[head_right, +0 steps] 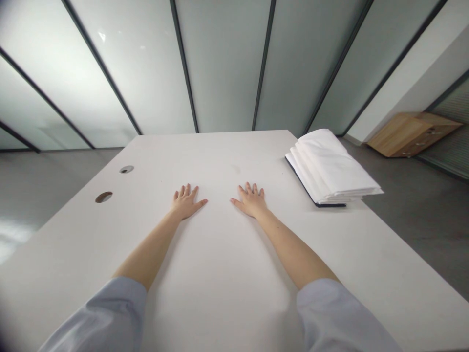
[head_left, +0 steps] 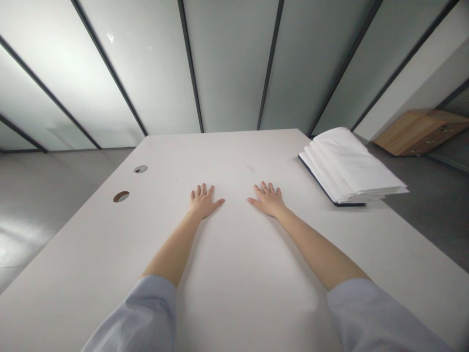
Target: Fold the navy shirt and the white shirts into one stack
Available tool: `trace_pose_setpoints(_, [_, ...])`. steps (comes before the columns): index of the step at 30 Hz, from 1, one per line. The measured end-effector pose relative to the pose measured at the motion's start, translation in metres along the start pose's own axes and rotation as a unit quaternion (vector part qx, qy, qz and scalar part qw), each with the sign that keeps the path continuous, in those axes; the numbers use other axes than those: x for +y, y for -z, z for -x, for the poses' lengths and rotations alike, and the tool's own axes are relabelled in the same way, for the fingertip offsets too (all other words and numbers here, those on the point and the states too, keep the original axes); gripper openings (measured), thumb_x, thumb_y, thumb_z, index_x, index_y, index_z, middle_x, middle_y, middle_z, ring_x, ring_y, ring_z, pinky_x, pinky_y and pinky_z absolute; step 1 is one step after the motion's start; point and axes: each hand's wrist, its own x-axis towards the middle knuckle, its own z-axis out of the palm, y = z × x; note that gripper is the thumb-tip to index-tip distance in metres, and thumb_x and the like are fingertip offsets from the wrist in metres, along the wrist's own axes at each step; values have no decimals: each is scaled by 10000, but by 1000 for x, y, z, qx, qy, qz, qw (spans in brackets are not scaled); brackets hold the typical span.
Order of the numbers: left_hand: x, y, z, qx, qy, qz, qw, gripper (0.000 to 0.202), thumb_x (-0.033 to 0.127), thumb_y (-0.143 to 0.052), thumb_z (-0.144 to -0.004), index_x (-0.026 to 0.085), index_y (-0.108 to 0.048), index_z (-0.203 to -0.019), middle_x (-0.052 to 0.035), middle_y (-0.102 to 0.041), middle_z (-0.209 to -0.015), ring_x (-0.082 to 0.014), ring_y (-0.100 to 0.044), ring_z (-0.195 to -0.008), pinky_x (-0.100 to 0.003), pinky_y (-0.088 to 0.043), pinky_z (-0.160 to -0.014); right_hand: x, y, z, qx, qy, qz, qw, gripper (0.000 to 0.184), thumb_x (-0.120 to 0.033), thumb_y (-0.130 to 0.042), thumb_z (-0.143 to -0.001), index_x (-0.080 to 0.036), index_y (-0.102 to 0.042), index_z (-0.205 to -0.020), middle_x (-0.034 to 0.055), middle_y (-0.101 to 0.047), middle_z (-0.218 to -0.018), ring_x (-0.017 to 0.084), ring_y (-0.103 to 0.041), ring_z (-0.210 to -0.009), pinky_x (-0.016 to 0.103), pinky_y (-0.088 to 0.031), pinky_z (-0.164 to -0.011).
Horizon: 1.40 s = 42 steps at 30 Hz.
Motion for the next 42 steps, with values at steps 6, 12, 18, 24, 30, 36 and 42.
trace_pose_setpoints(6, [0, 1, 1, -1, 0, 1, 1000, 912, 793, -242, -840, 219, -234, -1549, -136, -119, -1622, -348, -86, -1484, -519, -140, -1178, 0, 2, 1, 1, 3, -3, 1000, 853, -759, -189, -882, -235, -218, -1555, 132, -133, -1624, 399, -112, -1463, 606, -121, -1133])
trace_pose_setpoints(12, [-1, -1, -1, 3, -1, -2, 1000, 921, 798, -236, -836, 216, -234, -1549, -132, -124, -1622, -355, -94, -1482, -521, -144, -1178, 0, 1, 1, 2, 2, -3, 1000, 847, -752, -187, -887, -232, -221, -1555, 133, -134, -1623, 398, -110, -1463, 601, -120, -1135])
trace_pose_setpoints(18, [0, 0, 0, 1, -1, -8, 1000, 920, 798, -225, -840, 212, -230, -1549, -138, -116, -1622, -355, -94, -1482, -521, -148, -1177, 0, 0, 0, 0, 1, 0, 1000, 856, -757, -176, -884, -232, -204, -1559, 132, -127, -1625, 400, -105, -1463, 607, -114, -1135])
trace_pose_setpoints(24, [0, -1, 0, -1, -1, -8, 1000, 920, 802, -218, -838, 218, -228, -1549, -140, -114, -1622, -353, -89, -1483, -526, -147, -1176, 1, -1, 0, 7, 5, -2, 1000, 851, -752, -189, -888, -227, -221, -1556, 135, -141, -1622, 404, -120, -1460, 607, -126, -1134])
trace_pose_setpoints(30, [-1, -2, -1, 3, -2, -9, 1000, 919, 801, -219, -837, 219, -231, -1549, -134, -123, -1623, -362, -101, -1480, -525, -155, -1173, 1, -2, -2, 5, 1, -2, 1000, 855, -764, -189, -881, -241, -220, -1556, 125, -147, -1622, 398, -118, -1462, 605, -121, -1135])
trace_pose_setpoints(36, [0, 0, 1, -1, 1, -6, 1000, 915, 795, -233, -841, 215, -230, -1549, -144, -115, -1622, -356, -92, -1482, -524, -145, -1176, 1, -3, -2, 6, 3, -2, 1000, 866, -771, -167, -876, -240, -212, -1558, 125, -137, -1624, 401, -107, -1462, 605, -111, -1135])
trace_pose_setpoints(42, [0, 1, 1, -3, 3, -3, 1000, 915, 795, -243, -841, 215, -231, -1548, -142, -112, -1622, -353, -85, -1483, -522, -140, -1178, 0, -2, -1, 5, 2, -3, 1000, 858, -764, -169, -880, -237, -221, -1556, 127, -142, -1623, 402, -106, -1463, 605, -112, -1134])
